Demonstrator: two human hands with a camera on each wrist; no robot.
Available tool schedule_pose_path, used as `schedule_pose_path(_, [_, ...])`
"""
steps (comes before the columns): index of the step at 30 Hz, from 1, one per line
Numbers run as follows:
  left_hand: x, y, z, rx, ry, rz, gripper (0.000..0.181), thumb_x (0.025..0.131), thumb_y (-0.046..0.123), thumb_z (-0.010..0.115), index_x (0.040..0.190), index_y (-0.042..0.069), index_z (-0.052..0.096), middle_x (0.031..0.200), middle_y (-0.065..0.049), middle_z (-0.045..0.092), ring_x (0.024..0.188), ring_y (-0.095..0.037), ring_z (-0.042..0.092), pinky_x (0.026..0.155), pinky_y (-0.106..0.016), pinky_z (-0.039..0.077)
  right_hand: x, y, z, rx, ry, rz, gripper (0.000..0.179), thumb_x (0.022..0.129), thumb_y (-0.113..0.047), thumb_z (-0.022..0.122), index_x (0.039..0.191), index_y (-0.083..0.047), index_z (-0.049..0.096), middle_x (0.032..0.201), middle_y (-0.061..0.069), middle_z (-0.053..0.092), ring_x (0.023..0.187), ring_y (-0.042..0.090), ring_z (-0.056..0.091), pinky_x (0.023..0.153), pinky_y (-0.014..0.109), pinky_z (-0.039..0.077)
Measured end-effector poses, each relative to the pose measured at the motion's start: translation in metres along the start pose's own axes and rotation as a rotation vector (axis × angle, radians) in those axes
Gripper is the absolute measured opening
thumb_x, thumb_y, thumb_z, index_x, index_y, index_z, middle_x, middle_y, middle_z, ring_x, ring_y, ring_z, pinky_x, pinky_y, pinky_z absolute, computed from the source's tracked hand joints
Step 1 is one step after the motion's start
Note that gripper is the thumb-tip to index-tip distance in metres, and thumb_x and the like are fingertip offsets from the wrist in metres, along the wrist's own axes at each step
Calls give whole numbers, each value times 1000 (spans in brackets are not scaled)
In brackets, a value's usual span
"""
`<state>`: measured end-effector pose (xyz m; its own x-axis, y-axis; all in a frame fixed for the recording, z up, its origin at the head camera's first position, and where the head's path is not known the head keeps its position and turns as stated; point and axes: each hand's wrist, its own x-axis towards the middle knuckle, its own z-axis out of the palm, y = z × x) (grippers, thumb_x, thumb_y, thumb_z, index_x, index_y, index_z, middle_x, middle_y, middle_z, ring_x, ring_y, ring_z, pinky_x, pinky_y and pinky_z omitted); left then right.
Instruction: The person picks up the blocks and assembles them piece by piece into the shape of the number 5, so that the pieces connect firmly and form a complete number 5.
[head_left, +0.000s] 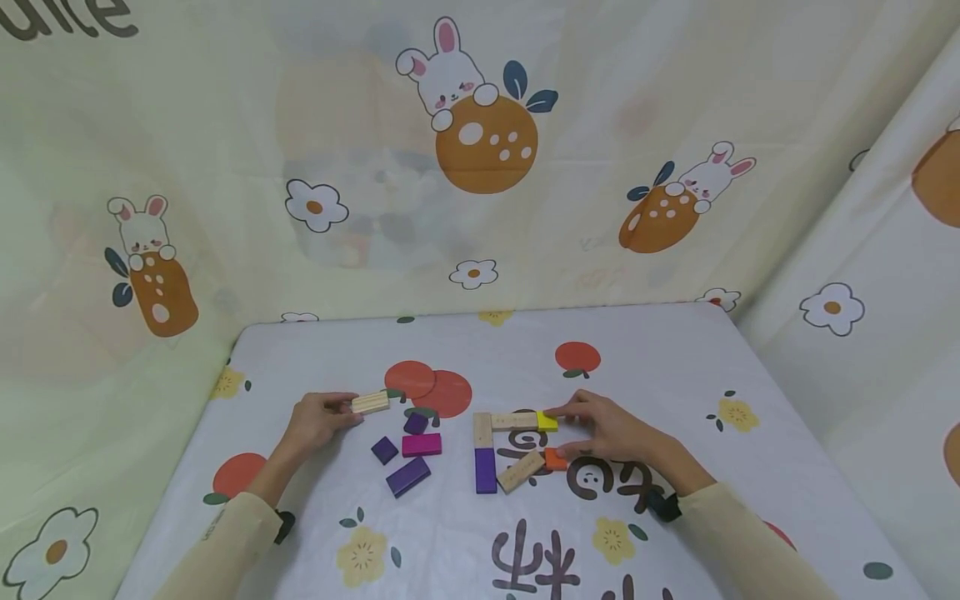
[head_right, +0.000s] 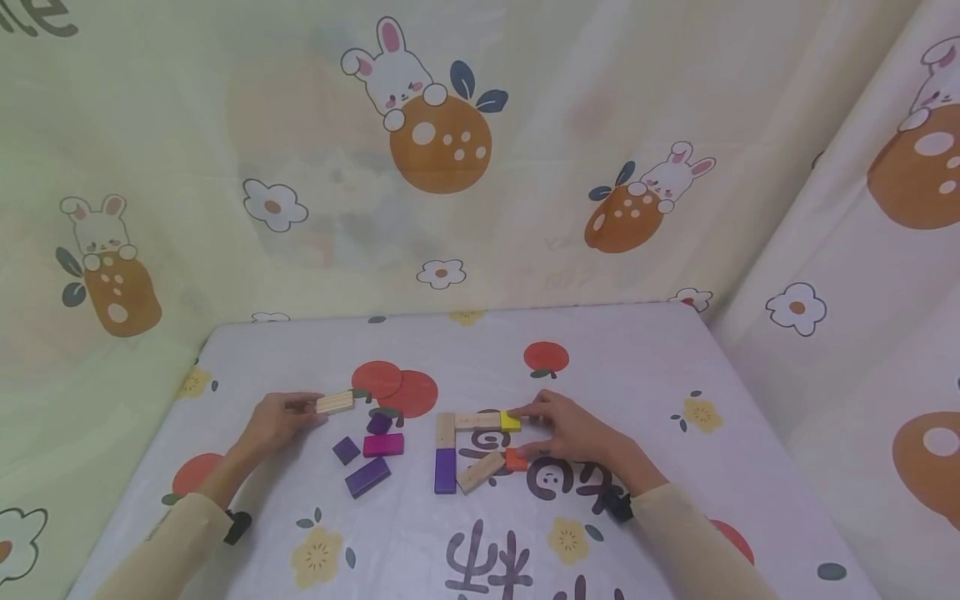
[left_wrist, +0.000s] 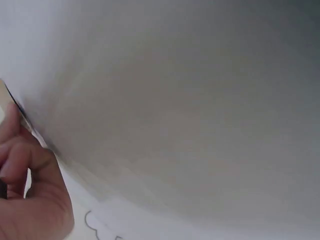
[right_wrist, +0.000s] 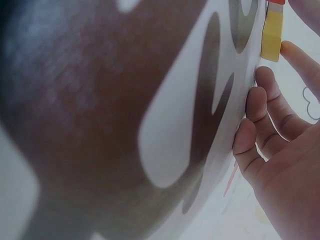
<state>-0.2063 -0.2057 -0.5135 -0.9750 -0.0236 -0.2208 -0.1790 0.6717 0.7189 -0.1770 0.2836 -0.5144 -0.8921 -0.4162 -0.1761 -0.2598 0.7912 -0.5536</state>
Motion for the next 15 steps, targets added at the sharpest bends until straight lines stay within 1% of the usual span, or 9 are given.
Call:
schedule_pose_path(4, [-3,4,1,-17,-4,-17,53,90,21,85,137,3,69,104,-10,73,106,-25,57,84,-32,43,1,1,0,-2,7,-6,63,81,-45,91,139,-36,70,114,-3,61,102,15,51,82,30,49])
schedule_pose_path(7, [-9,11,3,-34,5,-4,53,89,19,86,137,3,70,106,-11,74,105,-25,57,78,-29,45,1,1,0,-7,9,-12,63,81,-46,91,139,-35,70,114,-4,61,101,15,51,82,29,48])
schedule_pose_path(12, [-31,32,13,-72,18,37,49,89,16,86,135,4,72,98,-8,73,92,-21,57,64,-25,43,0,-2,-1,-3,5,-21,63,81,-44,92,139,-33,70,113,-4,61,101,15,51,83,28,48])
schedule_pose_path(15, [-45,46,24,-109,-6,48,49,87,18,88,133,8,74,93,-3,72,85,-18,56,60,-24,41,0,-2,-2,-3,4,-24,64,81,-45,92,139,-32,70,113,-4,61,101,14,51,82,28,47])
